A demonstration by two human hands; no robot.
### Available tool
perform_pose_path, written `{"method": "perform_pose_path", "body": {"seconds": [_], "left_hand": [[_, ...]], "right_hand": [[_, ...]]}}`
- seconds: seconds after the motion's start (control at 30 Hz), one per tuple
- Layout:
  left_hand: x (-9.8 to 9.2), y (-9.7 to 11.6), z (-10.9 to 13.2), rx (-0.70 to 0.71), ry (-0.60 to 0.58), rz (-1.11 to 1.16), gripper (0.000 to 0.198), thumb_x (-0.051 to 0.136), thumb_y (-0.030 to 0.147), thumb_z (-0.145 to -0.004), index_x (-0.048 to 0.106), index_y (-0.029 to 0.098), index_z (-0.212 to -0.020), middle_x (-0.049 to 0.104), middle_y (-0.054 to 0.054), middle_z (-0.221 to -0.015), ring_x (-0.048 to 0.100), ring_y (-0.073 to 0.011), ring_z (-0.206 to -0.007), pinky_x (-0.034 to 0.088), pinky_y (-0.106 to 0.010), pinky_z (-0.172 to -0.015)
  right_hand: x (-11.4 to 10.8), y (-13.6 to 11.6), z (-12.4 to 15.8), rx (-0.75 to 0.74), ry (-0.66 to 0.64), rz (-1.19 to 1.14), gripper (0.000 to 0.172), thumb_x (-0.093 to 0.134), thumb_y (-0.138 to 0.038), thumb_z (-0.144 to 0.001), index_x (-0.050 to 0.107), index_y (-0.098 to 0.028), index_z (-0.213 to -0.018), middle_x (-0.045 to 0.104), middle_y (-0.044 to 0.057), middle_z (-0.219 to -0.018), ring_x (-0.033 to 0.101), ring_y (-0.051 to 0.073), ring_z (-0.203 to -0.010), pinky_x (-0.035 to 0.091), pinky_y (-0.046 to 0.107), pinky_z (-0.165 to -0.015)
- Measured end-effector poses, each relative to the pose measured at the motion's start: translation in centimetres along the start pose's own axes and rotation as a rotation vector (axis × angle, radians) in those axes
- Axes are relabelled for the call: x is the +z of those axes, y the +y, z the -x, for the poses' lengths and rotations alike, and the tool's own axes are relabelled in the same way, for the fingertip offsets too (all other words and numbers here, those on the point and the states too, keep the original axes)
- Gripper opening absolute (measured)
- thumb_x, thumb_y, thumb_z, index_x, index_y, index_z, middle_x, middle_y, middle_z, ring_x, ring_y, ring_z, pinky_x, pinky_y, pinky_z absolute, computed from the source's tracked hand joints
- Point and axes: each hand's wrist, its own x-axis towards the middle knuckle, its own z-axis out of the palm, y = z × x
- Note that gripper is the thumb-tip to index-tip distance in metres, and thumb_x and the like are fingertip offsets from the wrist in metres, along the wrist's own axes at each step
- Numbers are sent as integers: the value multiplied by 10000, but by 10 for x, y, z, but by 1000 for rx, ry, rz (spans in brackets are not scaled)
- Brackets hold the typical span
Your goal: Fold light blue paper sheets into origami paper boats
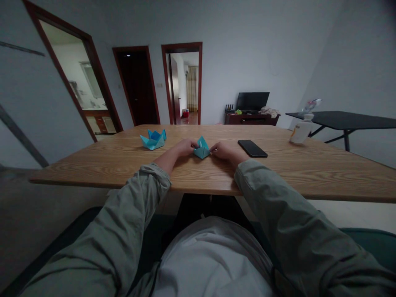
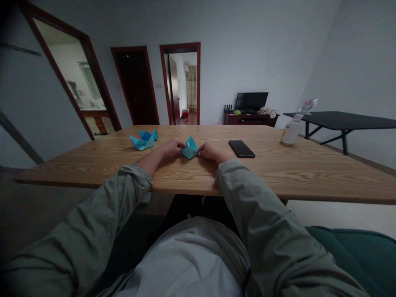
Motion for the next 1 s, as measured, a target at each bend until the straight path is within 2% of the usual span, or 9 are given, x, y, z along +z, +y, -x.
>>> {"method": "perform_pose_path", "body": {"seconds": [0.13, 0.3, 0.5, 0.77, 1.0], "left_hand": [[2, -4, 0, 4, -31, 57, 424, 458, 47, -672, 774, 107, -948, 722, -2, -817, 610, -141, -769, 461, -224, -738], [2, 5, 3, -54, -55, 45, 489, 489, 47, -713, 721, 122, -1137, 743, -34, -1008, 630, -136, -859, 479, -214, -808], [1, 9, 5, -34, -169, 29, 459, 455, 59, -746, 759, 173, -1071, 757, 10, -979, 634, -142, -812, 476, -218, -773], [1, 4, 3, -24, -178, 6, 499, 468, 82, -723, 744, 188, -1126, 758, 7, -1023, 633, -148, -835, 474, -213, -783], [6, 0, 0, -13, -174, -42, 469, 459, 66, -683, 766, 172, -1020, 759, -3, -915, 626, -159, -769, 475, -228, -726]], "right_hand": [[0, 1, 1, 0, -10, -49, 291, 625, -323, -847, 768, -308, -1100, 764, 25, -1045, 680, 176, -857, 489, 229, -808], [-1, 2, 1, 6, 7, -81, 260, 647, -316, -835, 785, -306, -1055, 768, 26, -1016, 679, 196, -864, 495, 250, -808], [0, 2, 2, 15, 5, -86, 251, 653, -317, -829, 788, -310, -1041, 766, 22, -1025, 678, 197, -857, 495, 253, -801], [4, 6, -3, 2, -8, -93, 284, 629, -269, -830, 779, -307, -1069, 764, 18, -1039, 678, 191, -861, 494, 249, -800], [10, 9, -9, -55, -1, -90, 317, 559, -205, -844, 772, -271, -1068, 762, 26, -1049, 674, 162, -820, 486, 225, -769]]}}
